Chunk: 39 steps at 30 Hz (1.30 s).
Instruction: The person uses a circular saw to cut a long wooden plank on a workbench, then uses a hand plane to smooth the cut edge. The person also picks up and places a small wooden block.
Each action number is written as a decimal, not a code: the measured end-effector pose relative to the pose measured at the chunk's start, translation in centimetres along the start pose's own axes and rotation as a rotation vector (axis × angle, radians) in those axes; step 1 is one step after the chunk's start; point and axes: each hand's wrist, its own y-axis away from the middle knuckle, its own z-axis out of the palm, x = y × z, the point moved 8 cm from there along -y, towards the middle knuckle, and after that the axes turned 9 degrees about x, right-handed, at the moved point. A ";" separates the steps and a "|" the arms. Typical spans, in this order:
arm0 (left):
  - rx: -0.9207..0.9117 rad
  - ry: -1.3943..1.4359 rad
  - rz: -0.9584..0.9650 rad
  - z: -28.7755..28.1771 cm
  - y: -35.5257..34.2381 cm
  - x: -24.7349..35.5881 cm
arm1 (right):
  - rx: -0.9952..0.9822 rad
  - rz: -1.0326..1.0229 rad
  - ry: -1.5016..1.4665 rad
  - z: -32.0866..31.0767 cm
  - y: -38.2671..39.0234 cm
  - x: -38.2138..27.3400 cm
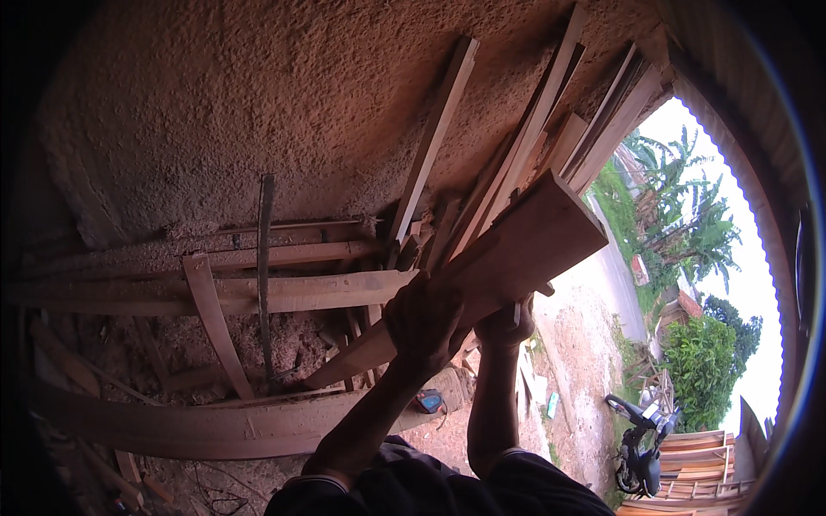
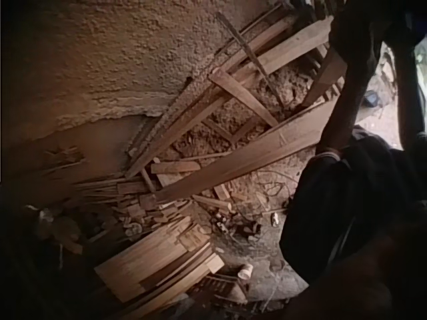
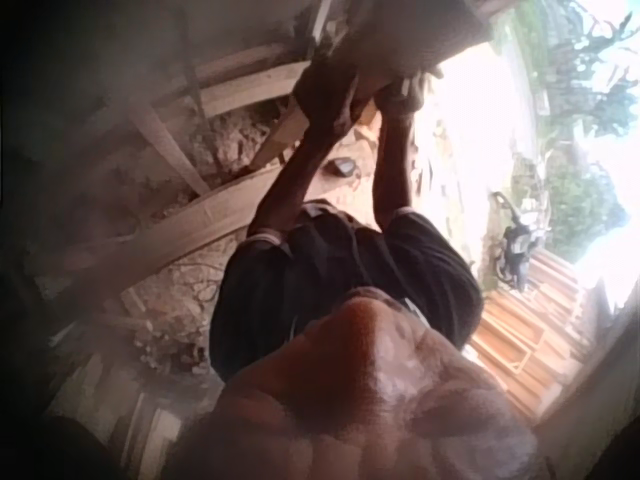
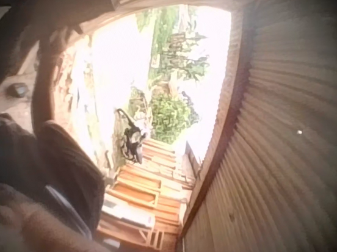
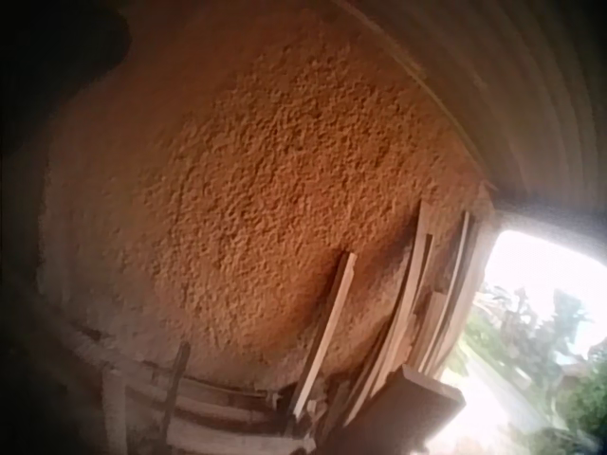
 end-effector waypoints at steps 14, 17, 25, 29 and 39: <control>-0.046 -0.092 0.094 1.0 -0.5 -0.6 | 0.294 -0.250 -0.176 3.5 -2.1 -9.9; -0.029 -0.051 0.054 0.9 -0.4 -0.6 | 0.364 -0.231 -0.166 3.3 -2.0 -9.6; -0.020 -0.019 0.044 0.6 -0.4 -0.6 | 0.285 -0.098 -0.210 2.3 -2.2 -7.9; -0.041 -0.029 0.036 0.7 -0.2 -0.3 | 0.181 0.109 -0.528 2.4 -1.9 -6.1; -0.069 0.016 0.035 0.7 0.8 1.2 | -0.045 -0.329 0.540 -0.3 -0.5 -3.3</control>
